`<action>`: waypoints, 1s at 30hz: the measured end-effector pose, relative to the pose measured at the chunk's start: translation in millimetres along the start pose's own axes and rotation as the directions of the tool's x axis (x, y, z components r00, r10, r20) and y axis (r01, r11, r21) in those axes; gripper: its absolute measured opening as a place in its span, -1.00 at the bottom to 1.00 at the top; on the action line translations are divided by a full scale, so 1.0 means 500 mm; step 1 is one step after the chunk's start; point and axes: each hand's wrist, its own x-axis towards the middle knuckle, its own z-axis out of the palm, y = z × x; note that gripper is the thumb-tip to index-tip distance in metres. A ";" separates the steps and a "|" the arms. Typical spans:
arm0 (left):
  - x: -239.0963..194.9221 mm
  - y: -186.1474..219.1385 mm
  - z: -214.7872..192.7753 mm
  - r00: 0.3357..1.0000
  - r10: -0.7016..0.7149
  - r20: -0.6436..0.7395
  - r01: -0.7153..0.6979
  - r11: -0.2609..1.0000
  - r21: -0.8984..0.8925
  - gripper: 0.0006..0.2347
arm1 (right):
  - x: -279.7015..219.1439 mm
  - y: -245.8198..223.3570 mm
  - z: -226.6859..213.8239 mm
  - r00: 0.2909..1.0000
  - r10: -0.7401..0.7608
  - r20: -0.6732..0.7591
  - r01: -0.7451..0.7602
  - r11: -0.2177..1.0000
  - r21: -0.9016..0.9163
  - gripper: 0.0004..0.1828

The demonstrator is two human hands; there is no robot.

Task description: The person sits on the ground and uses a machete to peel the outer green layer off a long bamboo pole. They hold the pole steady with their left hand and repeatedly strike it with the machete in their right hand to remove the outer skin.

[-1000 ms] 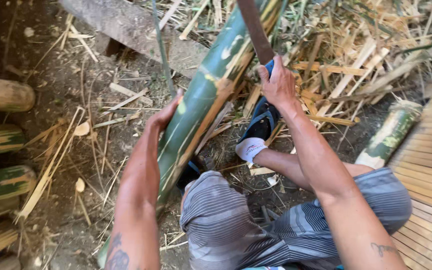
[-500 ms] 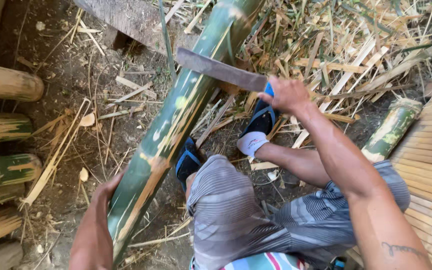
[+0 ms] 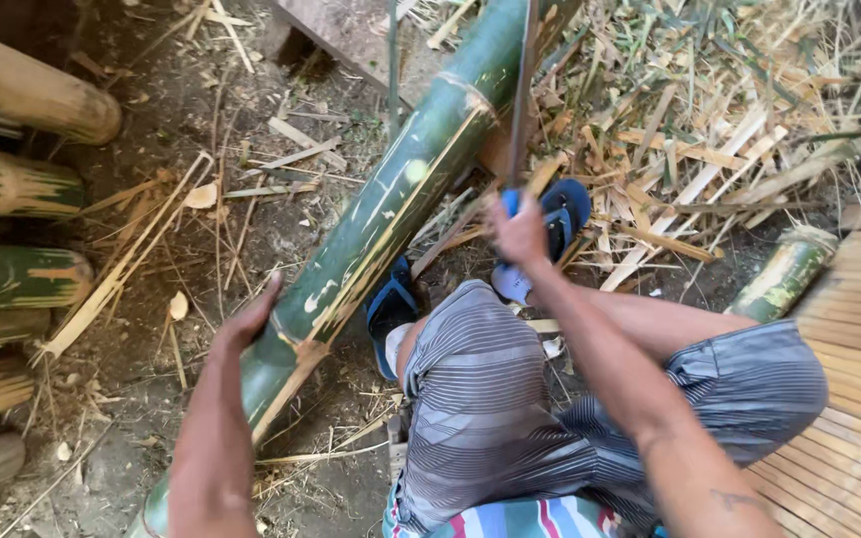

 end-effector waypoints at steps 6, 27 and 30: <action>-0.072 0.137 0.011 0.997 0.002 -0.078 0.004 0.997 0.080 -0.05 | 0.007 -0.005 0.198 0.924 -0.382 0.028 0.377 0.894 -0.244 -0.52; -0.340 0.211 0.326 0.788 0.431 -0.440 0.026 0.690 0.723 0.10 | -0.024 -0.209 -0.210 0.872 -0.453 0.185 0.336 0.280 -0.899 -0.50; -0.355 0.216 0.307 0.896 0.324 -0.305 -0.022 0.716 0.698 0.07 | -0.026 -0.252 -0.172 0.910 -0.364 0.198 0.300 0.247 -0.922 -0.51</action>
